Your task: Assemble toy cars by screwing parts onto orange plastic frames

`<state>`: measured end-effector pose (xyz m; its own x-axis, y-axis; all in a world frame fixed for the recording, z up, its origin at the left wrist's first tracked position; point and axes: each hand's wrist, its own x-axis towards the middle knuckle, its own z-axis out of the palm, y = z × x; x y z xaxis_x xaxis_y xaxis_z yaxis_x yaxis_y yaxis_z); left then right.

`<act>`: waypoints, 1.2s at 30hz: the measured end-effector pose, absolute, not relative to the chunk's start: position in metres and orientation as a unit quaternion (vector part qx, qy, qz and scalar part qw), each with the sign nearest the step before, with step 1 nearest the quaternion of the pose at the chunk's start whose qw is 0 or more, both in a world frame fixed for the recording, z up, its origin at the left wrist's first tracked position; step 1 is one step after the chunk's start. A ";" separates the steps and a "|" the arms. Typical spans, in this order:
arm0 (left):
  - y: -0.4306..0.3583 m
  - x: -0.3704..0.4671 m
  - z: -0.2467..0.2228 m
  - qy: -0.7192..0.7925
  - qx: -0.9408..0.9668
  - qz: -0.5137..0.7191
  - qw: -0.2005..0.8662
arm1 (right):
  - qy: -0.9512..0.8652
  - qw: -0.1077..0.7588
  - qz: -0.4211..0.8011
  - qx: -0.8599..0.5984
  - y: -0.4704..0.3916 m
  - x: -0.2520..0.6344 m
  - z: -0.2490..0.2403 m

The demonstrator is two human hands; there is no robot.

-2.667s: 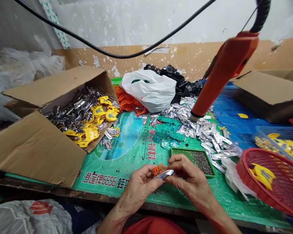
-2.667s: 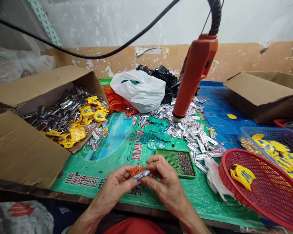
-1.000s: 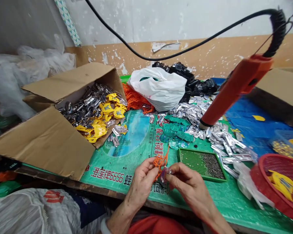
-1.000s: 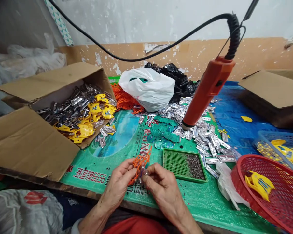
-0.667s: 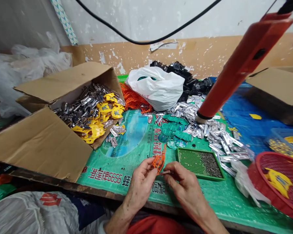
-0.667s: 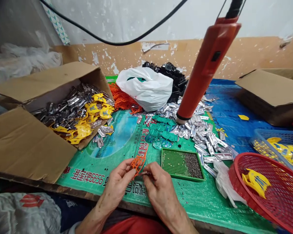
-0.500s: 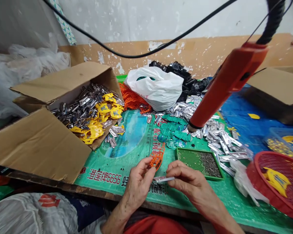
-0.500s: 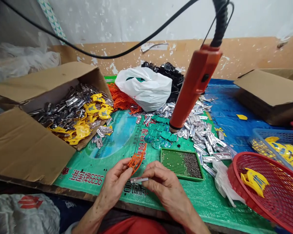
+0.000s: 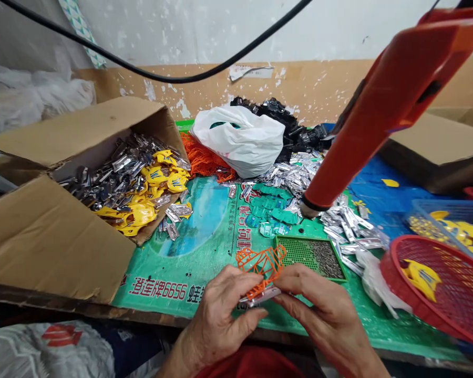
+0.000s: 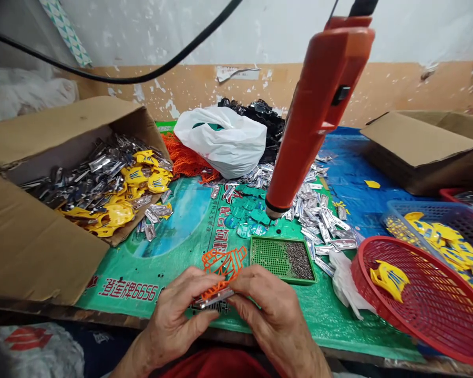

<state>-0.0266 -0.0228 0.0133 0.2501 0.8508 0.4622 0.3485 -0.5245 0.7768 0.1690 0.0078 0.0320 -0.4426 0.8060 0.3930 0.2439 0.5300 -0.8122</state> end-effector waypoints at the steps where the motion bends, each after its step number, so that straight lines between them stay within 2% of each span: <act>1: -0.023 -0.027 0.013 0.399 0.749 0.458 0.265 | -0.784 0.405 0.335 -0.330 0.007 0.171 0.033; 4: -0.025 -0.028 0.013 0.389 0.768 0.447 0.245 | -0.804 0.394 0.309 -0.321 0.007 0.175 0.035; 11: -0.029 -0.027 0.020 0.371 0.827 0.392 0.158 | -0.890 0.278 0.178 -0.316 0.002 0.183 0.041; 18: -0.029 -0.028 0.017 0.364 0.860 0.343 0.099 | -0.887 0.336 0.109 -0.297 -0.003 0.182 0.044; 29: -0.029 -0.022 0.020 0.335 0.840 0.424 0.050 | -0.872 0.391 0.097 -0.277 -0.009 0.184 0.034; 36: -0.029 -0.020 0.023 0.325 0.841 0.426 0.078 | -0.871 0.393 0.094 -0.279 -0.007 0.182 0.032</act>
<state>-0.0203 -0.0288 0.0231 0.4255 0.6133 0.6654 0.4805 -0.7762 0.4082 0.1820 -0.0073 0.0318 -0.5356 0.5600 0.6321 0.4124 0.8266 -0.3830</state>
